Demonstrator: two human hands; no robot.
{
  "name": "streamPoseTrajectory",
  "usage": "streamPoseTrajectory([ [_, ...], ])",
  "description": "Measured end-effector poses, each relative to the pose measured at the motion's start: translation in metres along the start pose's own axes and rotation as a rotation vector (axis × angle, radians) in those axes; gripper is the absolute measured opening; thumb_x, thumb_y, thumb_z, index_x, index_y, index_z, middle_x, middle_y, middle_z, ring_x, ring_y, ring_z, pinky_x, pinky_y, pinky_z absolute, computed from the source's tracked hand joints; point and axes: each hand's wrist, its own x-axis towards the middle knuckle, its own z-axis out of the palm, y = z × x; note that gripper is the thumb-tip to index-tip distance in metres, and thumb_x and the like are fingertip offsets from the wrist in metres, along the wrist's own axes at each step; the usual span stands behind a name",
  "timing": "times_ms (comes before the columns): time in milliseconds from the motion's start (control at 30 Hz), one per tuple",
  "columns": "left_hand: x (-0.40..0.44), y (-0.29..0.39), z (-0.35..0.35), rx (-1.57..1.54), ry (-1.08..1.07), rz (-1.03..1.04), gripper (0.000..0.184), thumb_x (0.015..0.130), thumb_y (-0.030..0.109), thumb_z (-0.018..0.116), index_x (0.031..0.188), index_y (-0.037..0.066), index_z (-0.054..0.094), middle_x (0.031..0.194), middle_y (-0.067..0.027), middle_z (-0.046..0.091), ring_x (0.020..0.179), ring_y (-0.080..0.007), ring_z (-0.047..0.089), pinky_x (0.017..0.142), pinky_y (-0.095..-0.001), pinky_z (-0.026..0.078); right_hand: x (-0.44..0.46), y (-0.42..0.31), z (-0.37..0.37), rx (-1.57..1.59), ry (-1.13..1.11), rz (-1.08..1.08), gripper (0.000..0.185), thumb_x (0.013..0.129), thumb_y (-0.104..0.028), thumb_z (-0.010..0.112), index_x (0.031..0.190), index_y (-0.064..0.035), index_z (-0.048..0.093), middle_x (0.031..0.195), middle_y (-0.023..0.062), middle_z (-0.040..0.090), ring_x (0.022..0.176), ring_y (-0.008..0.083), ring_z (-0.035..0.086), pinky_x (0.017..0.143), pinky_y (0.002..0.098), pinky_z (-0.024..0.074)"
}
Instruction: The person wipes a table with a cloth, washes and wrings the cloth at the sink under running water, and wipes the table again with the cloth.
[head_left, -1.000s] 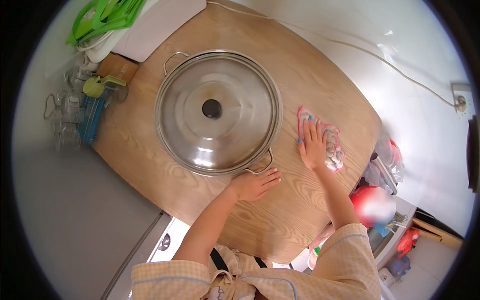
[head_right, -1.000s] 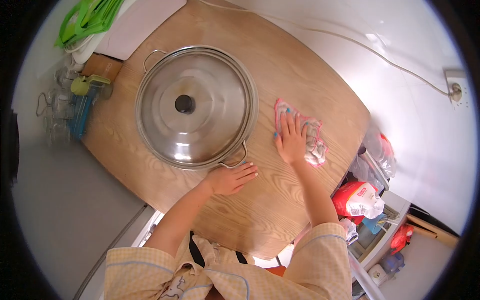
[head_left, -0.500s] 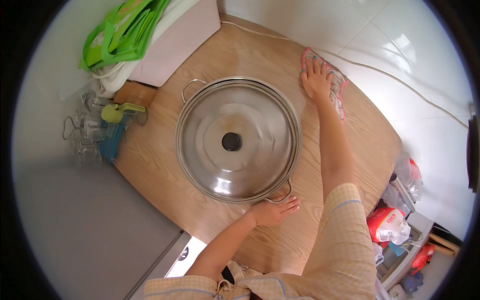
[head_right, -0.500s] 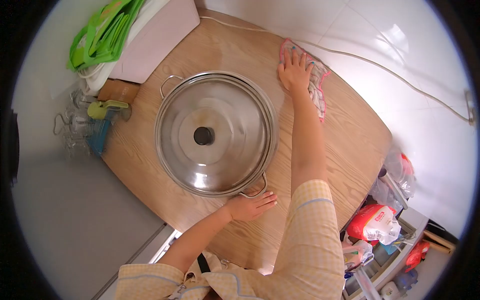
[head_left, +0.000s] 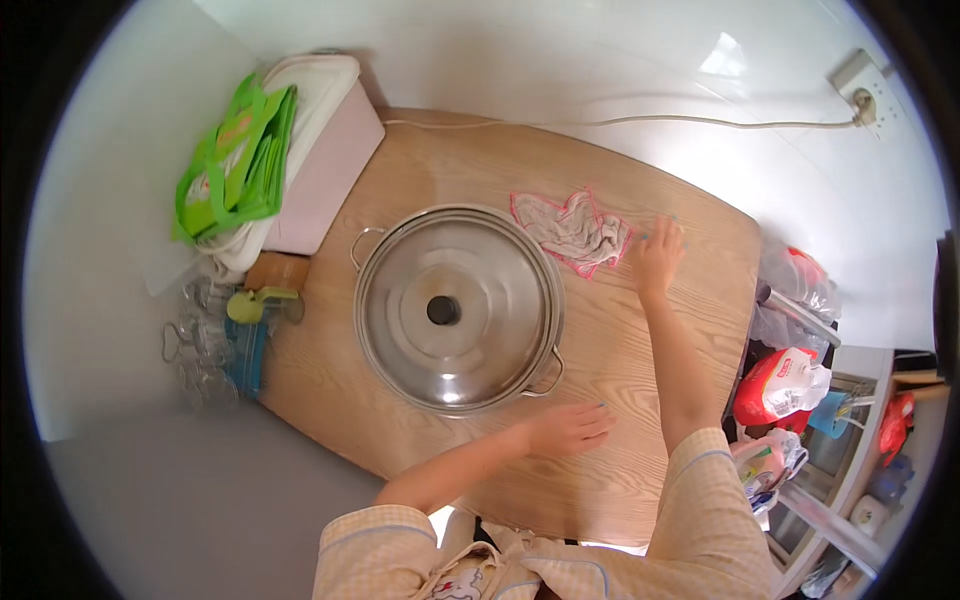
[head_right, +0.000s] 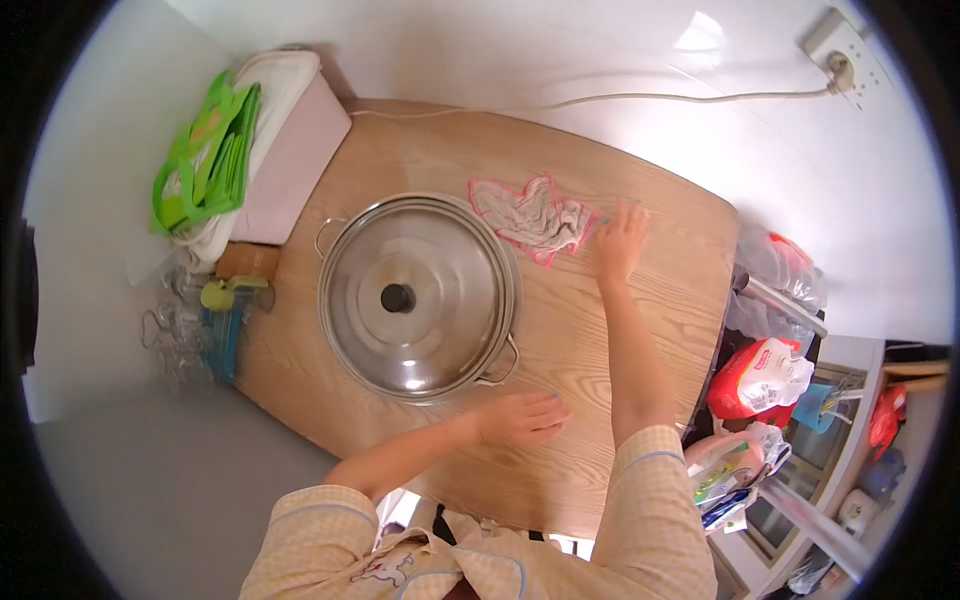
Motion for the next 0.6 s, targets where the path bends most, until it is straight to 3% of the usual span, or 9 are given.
streamPoseTrajectory([
  [33, 0.024, -0.006, -0.022, -0.018, 0.139, -0.001, 0.033, 0.073, 0.018, 0.055, 0.102, 0.000, 0.054, 0.109, -0.0166, 0.055, 0.101, -0.0289, 0.052, 0.087, -0.0367, 0.043, -0.003, 0.003, 0.004, 0.006, 0.011, 0.018, 0.052, 0.083, -0.020, 0.046, 0.132, -0.0114, 0.032, 0.137, 0.0164, 0.029, 0.127, 0.0337, 0.025, 0.101, 0.0508, 0.0214],
  [67, 0.040, -0.025, -0.038, 0.050, 0.084, -0.178, 0.030, 0.073, 0.014, 0.054, 0.099, -0.001, 0.054, 0.103, -0.0169, 0.056, 0.096, -0.0299, 0.053, 0.084, -0.0376, 0.044, -0.007, 0.006, 0.013, -0.084, -0.011, 0.118, 0.053, 0.084, -0.024, 0.044, 0.133, -0.0090, 0.030, 0.138, 0.0159, 0.027, 0.128, 0.0329, 0.023, 0.102, 0.0508, 0.0191],
  [167, 0.095, -0.129, -0.056, 0.040, 0.004, -0.901, 0.025, 0.071, 0.011, 0.053, 0.092, -0.003, 0.054, 0.093, -0.0171, 0.057, 0.085, -0.0337, 0.053, 0.076, -0.0412, 0.044, -0.004, 0.006, 0.014, -0.195, -0.085, 0.238, 0.056, 0.087, -0.030, 0.039, 0.135, -0.0048, 0.025, 0.140, 0.0150, 0.023, 0.130, 0.0315, 0.018, 0.103, 0.0503, 0.0149],
  [233, 0.096, -0.196, -0.028, 0.174, -0.250, -1.009, 0.041, 0.075, 0.020, 0.055, 0.107, -0.004, 0.050, 0.109, -0.0215, 0.051, 0.100, -0.0385, 0.048, 0.085, -0.0481, 0.040, -0.005, 0.001, 0.005, -0.216, -0.138, 0.247, 0.058, 0.088, -0.033, 0.037, 0.135, -0.0030, 0.023, 0.141, 0.0146, 0.022, 0.131, 0.0310, 0.016, 0.104, 0.0500, 0.0130],
  [267, 0.096, -0.216, -0.011, 0.185, -0.239, -1.008, 0.041, 0.075, 0.020, 0.055, 0.107, -0.004, 0.050, 0.109, -0.0215, 0.051, 0.100, -0.0385, 0.048, 0.085, -0.0481, 0.040, -0.004, 0.001, 0.005, -0.220, -0.151, 0.250, 0.058, 0.088, -0.032, 0.037, 0.135, -0.0032, 0.023, 0.141, 0.0147, 0.022, 0.131, 0.0312, 0.016, 0.104, 0.0498, 0.0133],
  [333, 0.102, -0.239, 0.015, 0.377, -0.092, -1.243, 0.059, 0.080, 0.036, 0.052, 0.124, -0.001, 0.039, 0.130, -0.0174, 0.035, 0.120, -0.0397, 0.031, 0.092, -0.0531, 0.031, -0.003, 0.001, 0.009, -0.224, -0.176, 0.257, 0.057, 0.087, -0.032, 0.038, 0.135, -0.0033, 0.023, 0.141, 0.0148, 0.022, 0.131, 0.0313, 0.017, 0.104, 0.0496, 0.0137],
  [367, 0.105, -0.247, 0.020, 0.375, -0.102, -1.243, 0.059, 0.080, 0.036, 0.052, 0.124, -0.001, 0.039, 0.130, -0.0174, 0.035, 0.120, -0.0397, 0.031, 0.092, -0.0531, 0.031, -0.004, 0.002, 0.010, -0.224, -0.148, 0.243, 0.057, 0.087, -0.032, 0.038, 0.135, -0.0032, 0.024, 0.141, 0.0149, 0.022, 0.131, 0.0314, 0.017, 0.104, 0.0494, 0.0139],
  [433, 0.118, -0.268, 0.026, 0.437, -0.075, -1.177, 0.068, 0.082, 0.045, 0.048, 0.131, 0.002, 0.031, 0.140, -0.0181, 0.019, 0.124, -0.0438, 0.022, 0.093, -0.0636, 0.022, -0.006, 0.003, 0.009, -0.236, -0.122, 0.236, 0.057, 0.087, -0.031, 0.038, 0.135, -0.0030, 0.024, 0.141, 0.0150, 0.022, 0.131, 0.0316, 0.017, 0.104, 0.0493, 0.0141],
  [600, 0.123, -0.318, 0.024, 0.538, 0.012, -0.907, 0.069, 0.080, 0.050, 0.047, 0.129, 0.003, 0.035, 0.139, -0.0170, 0.023, 0.123, -0.0429, 0.025, 0.092, -0.0635, 0.022, -0.006, -0.001, 0.005, -0.243, -0.127, 0.226, 0.057, 0.087, -0.031, 0.039, 0.134, -0.0030, 0.026, 0.141, 0.0151, 0.022, 0.130, 0.0320, 0.018, 0.104, 0.0493, 0.0143],
])
